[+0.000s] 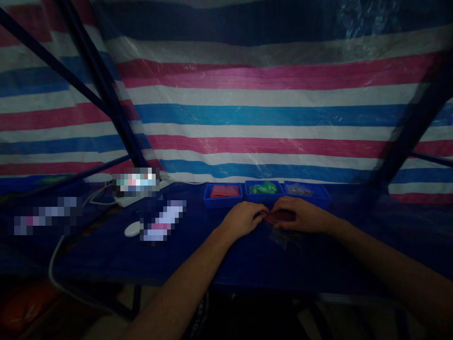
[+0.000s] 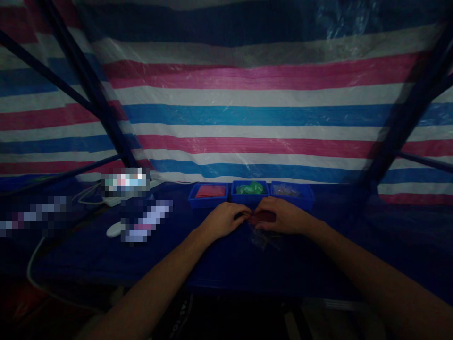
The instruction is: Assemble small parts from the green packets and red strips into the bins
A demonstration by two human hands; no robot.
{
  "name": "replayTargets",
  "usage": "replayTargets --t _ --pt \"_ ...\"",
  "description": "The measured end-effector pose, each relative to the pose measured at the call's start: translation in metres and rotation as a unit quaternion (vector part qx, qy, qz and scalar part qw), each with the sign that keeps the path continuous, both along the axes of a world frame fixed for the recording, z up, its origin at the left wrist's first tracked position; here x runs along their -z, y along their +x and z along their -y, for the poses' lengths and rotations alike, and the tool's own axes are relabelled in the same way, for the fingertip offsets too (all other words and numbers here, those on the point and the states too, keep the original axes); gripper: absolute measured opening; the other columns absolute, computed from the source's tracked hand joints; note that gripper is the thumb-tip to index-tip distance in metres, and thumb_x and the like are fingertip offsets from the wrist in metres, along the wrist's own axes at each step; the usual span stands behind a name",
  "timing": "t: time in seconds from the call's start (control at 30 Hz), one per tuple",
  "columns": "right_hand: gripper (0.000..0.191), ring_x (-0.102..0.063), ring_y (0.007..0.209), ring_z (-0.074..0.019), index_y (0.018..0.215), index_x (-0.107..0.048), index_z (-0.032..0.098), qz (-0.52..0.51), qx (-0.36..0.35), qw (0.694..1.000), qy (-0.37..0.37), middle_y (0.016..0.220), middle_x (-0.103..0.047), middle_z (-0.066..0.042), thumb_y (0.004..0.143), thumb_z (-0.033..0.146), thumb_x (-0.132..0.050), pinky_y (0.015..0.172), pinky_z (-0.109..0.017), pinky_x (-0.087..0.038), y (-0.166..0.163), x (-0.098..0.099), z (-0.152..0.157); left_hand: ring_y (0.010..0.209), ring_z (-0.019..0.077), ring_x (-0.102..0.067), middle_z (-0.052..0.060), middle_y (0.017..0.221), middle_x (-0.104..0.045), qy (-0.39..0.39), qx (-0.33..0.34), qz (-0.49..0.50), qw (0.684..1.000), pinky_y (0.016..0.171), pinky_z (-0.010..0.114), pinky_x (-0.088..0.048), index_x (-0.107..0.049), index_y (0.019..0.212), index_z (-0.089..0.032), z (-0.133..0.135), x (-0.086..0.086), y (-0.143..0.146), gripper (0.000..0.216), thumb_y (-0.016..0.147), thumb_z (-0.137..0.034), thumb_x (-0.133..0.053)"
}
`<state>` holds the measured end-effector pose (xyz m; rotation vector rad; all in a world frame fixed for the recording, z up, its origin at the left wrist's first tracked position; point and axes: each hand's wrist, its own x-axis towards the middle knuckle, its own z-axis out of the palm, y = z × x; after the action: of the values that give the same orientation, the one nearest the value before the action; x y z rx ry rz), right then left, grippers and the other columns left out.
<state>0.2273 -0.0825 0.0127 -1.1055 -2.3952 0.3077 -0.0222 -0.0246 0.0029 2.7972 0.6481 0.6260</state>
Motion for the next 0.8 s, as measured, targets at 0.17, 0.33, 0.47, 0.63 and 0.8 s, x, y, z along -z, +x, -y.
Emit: replayTargets --t 0.17,0.33,0.47,0.63,0.8 --pt "0.024 -0.069 0.091 -0.0245 0.105 -0.077 0.03 -0.045 0.016 0.999 0.002 0.099 -0.077 -0.005 0.094 0.047 -0.063 0.085 -0.039 -0.054 -0.007 0.0 0.0 0.104 0.0216 -0.071 0.005 0.111 -0.076 0.01 -0.007 0.055 0.998 0.094 0.035 -0.054 -0.07 0.115 -0.021 0.001 -0.002 0.001 0.023 0.099 -0.02 -0.054" --pt "0.025 -0.07 0.087 -0.0246 0.098 -0.077 0.028 -0.085 0.066 0.994 0.03 0.095 -0.077 -0.005 0.096 0.044 -0.059 0.081 -0.039 -0.053 -0.007 0.001 -0.002 0.114 0.0228 -0.066 0.009 0.121 -0.071 0.01 -0.013 0.115 0.993 0.103 0.039 -0.052 -0.065 0.123 -0.02 0.006 -0.007 0.002 0.028 0.097 -0.02 -0.055" --pt "0.027 -0.069 0.085 -0.0245 0.096 -0.076 0.026 -0.11 0.106 0.988 0.021 0.093 -0.077 -0.004 0.096 0.046 -0.057 0.073 -0.037 -0.052 -0.006 0.001 -0.004 0.125 0.0244 -0.061 0.01 0.132 -0.066 0.005 0.005 0.122 0.992 0.111 0.042 -0.048 -0.061 0.133 -0.021 0.009 -0.007 0.002 0.042 0.091 -0.02 -0.065" --pt "0.029 -0.069 0.085 -0.0239 0.095 -0.075 0.027 -0.13 0.096 0.987 0.005 0.091 -0.076 -0.004 0.098 0.047 -0.054 0.079 -0.038 -0.052 -0.007 0.005 -0.005 0.125 0.0239 -0.063 0.008 0.136 -0.067 -0.004 -0.014 0.116 0.993 0.111 0.042 -0.048 -0.059 0.138 -0.023 0.004 -0.001 0.004 0.045 0.094 -0.025 -0.066" --pt "0.029 -0.07 0.097 -0.0262 0.109 -0.074 0.028 -0.17 0.086 0.982 0.02 0.106 -0.076 -0.006 0.1 0.046 -0.052 0.088 -0.042 -0.054 -0.013 0.005 -0.004 0.114 0.0231 -0.068 0.008 0.122 -0.073 0.011 -0.025 0.14 0.99 0.104 0.04 -0.051 -0.069 0.124 -0.021 0.0 -0.003 0.003 0.027 0.101 -0.028 -0.057"
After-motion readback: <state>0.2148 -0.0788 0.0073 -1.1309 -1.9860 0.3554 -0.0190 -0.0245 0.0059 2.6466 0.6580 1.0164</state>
